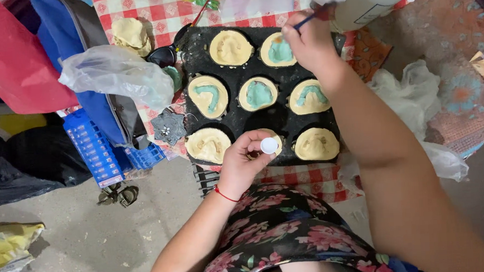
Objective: Applying a blue liquid separator to dental stone models using a brush
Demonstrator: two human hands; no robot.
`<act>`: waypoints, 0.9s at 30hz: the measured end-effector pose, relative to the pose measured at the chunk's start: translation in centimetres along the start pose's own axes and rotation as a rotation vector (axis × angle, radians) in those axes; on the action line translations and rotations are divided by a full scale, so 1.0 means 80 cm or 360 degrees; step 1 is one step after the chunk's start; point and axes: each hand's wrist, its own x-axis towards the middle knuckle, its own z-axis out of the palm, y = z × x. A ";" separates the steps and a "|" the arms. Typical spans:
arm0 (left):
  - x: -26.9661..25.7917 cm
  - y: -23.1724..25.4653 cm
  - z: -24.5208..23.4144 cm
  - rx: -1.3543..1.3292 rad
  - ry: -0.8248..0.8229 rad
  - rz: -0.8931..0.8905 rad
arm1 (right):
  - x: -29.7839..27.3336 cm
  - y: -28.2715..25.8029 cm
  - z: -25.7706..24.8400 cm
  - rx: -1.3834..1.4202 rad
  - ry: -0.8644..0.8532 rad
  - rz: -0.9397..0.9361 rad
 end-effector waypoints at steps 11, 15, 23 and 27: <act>-0.004 -0.001 -0.002 -0.0006 0.0013 -0.0039 | 0.045 -0.042 -0.002 -0.0260 -0.0651 0.0108; -0.004 -0.006 -0.005 -0.0011 0.0045 -0.0048 | 0.072 -0.007 -0.001 -0.0426 -0.0857 0.0141; -0.008 -0.003 -0.006 0.0007 0.0063 -0.0059 | 0.080 0.005 0.018 -0.0567 -0.0870 -0.0088; -0.008 0.001 -0.005 0.0004 0.0063 -0.0049 | 0.076 0.014 0.013 -0.0352 -0.0609 -0.0436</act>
